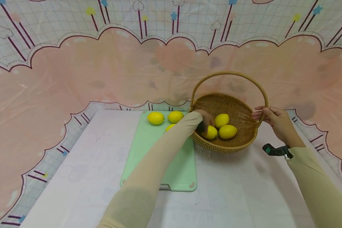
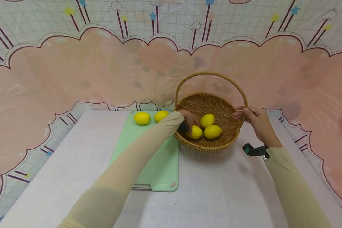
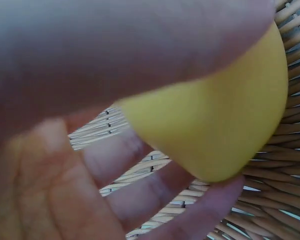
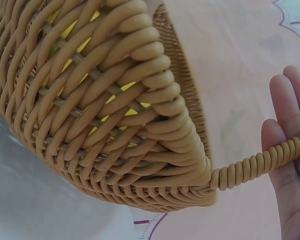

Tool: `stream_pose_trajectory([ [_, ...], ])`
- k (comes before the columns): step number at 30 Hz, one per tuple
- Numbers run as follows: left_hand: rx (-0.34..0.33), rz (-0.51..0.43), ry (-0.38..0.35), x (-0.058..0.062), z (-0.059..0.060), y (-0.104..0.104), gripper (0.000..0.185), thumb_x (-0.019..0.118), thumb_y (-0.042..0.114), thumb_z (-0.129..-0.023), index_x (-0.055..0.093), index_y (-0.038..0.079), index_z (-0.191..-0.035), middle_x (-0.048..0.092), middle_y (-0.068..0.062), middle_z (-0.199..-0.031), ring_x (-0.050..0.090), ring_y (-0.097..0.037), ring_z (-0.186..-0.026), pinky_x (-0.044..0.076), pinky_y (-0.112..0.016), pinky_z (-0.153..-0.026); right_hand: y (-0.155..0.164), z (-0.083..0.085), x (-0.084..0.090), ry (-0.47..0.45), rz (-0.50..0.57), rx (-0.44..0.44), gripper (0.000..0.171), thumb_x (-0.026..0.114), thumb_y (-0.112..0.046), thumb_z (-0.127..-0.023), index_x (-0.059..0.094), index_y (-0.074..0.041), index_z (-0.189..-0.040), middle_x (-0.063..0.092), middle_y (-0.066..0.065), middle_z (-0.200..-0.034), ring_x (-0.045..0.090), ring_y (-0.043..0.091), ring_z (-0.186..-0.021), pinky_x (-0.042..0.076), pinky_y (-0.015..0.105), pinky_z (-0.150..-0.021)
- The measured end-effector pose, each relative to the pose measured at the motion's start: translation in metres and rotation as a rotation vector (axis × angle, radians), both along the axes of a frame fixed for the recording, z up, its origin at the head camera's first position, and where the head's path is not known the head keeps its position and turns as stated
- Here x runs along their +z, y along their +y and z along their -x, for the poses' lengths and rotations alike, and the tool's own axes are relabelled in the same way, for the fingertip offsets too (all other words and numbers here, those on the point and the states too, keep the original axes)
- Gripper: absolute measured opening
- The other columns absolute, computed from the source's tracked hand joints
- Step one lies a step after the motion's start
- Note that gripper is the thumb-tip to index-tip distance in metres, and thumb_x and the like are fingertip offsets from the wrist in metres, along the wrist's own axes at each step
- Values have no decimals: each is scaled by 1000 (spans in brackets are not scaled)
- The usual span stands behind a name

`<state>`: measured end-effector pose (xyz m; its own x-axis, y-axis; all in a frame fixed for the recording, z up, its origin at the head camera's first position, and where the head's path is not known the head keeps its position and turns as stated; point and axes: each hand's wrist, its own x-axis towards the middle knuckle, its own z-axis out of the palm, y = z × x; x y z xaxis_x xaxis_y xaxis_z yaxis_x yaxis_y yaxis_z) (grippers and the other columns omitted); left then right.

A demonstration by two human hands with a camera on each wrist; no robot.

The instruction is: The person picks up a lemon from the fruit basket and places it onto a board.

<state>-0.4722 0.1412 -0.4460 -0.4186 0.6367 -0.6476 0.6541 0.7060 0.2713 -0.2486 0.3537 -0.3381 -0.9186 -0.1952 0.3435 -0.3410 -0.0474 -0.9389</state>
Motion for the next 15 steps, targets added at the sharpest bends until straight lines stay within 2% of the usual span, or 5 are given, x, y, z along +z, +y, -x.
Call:
stream_pose_trajectory([
  [1,-4,-21,6,1,-1,-2,80,86,35,-64,50,30,-135,39,9,-146,37,-11,-132,41,-28,-102,0,0,0,-2,0,-1,28,41,-10,-99,66,-3,-110,73,1,-96,69,10,-89,52,16,-83],
  [2,4,-29,-3,10,-9,-5,78,86,34,-64,51,31,-134,40,11,-145,38,-9,-131,41,-26,-102,0,0,0,-4,2,-1,28,41,-10,-99,66,-3,-110,73,1,-96,69,10,-89,52,16,-83],
  [9,97,-121,-42,93,-92,-35,69,72,16,-82,40,18,-144,40,1,-148,44,-16,-130,42,-26,-104,0,1,0,0,15,6,28,41,-9,-99,65,-2,-110,73,1,-96,69,10,-88,52,16,-83],
  [12,141,-157,-67,112,-111,-40,66,70,9,-84,41,12,-143,38,-4,-149,47,-18,-128,45,-25,-101,0,2,1,3,9,0,28,41,-9,-99,64,1,-111,73,2,-95,69,10,-88,52,16,-83],
  [15,157,-197,-87,121,-118,-41,63,70,5,-83,44,8,-140,38,-8,-149,47,-21,-128,48,-26,-96,0,3,1,6,1,-8,29,41,-10,-99,61,6,-112,73,1,-95,69,10,-88,53,16,-83],
])
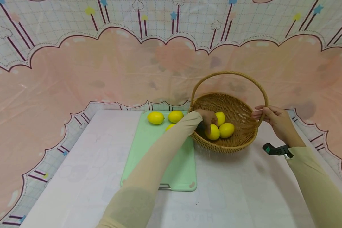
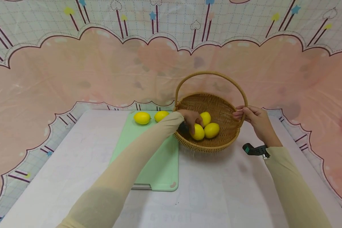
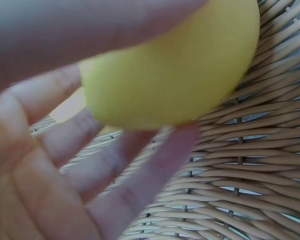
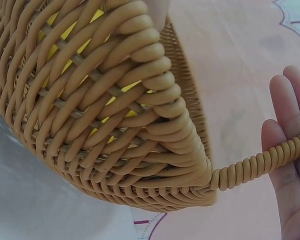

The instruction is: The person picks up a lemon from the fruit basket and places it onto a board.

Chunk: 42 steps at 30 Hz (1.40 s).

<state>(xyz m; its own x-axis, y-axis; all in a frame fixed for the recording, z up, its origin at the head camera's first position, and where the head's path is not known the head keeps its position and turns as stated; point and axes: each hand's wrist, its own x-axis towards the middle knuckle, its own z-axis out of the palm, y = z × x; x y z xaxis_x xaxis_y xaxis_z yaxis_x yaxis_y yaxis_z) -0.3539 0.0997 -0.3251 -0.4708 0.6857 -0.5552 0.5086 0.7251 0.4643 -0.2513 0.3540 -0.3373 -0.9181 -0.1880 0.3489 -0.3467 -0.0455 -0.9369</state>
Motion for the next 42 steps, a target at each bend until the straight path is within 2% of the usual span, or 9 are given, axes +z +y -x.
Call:
stream_pose_trajectory([
  [7,-33,-60,18,-7,4,1,54,69,5,-83,51,9,-134,41,-9,-148,44,-20,-130,50,-24,-90,0,-2,-1,-3,-3,-7,28,42,-10,-99,63,4,-112,73,1,-96,69,10,-88,52,16,-83],
  [13,-73,-64,30,-27,24,7,54,74,16,-81,55,17,-132,41,-6,-147,45,-20,-130,50,-25,-89,0,-2,-1,3,2,3,28,41,-10,-99,64,0,-111,73,1,-96,69,10,-88,52,16,-83],
  [16,-98,-46,59,-32,29,9,55,73,23,-82,53,18,-134,42,-4,-146,44,-19,-129,48,-26,-92,0,-1,-1,8,-7,-2,27,41,-10,-99,65,-2,-110,73,1,-96,69,10,-88,52,16,-83],
  [21,-130,0,102,-30,27,8,58,69,32,-85,49,20,-138,39,-3,-147,41,-17,-130,44,-27,-98,0,-1,0,10,-15,-11,27,41,-10,-99,65,-2,-109,73,1,-96,69,9,-88,52,15,-82],
  [24,-127,25,113,-29,24,7,61,69,33,-85,46,20,-140,37,-3,-149,40,-17,-131,43,-27,-100,-1,-2,0,6,-17,-15,27,41,-11,-99,65,-3,-110,73,0,-95,69,9,-88,52,15,-82],
  [32,-92,42,122,-28,21,6,60,72,30,-82,50,20,-137,37,-4,-147,42,-16,-127,43,-26,-98,-2,-3,1,-3,-32,-34,28,43,-12,-99,63,4,-112,73,0,-94,69,8,-87,52,15,-82],
  [35,-107,35,144,-27,20,6,58,73,29,-81,52,19,-135,38,-5,-146,41,-16,-126,42,-24,-97,-2,-4,0,-5,-21,-20,27,43,-11,-99,65,0,-111,73,0,-95,69,9,-88,52,15,-82],
  [38,-76,-8,117,-27,19,5,57,75,26,-80,55,18,-132,39,-6,-144,46,-15,-116,46,-23,-91,-1,-4,0,0,-8,2,27,42,-10,-99,65,-2,-110,73,1,-96,69,9,-88,52,16,-82],
  [42,-24,-77,58,-27,20,5,56,77,20,-78,56,16,-130,40,-8,-141,53,-13,-95,51,-21,-78,-1,-4,0,-1,0,8,27,41,-10,-99,65,-3,-110,73,1,-96,69,9,-88,52,16,-82],
])
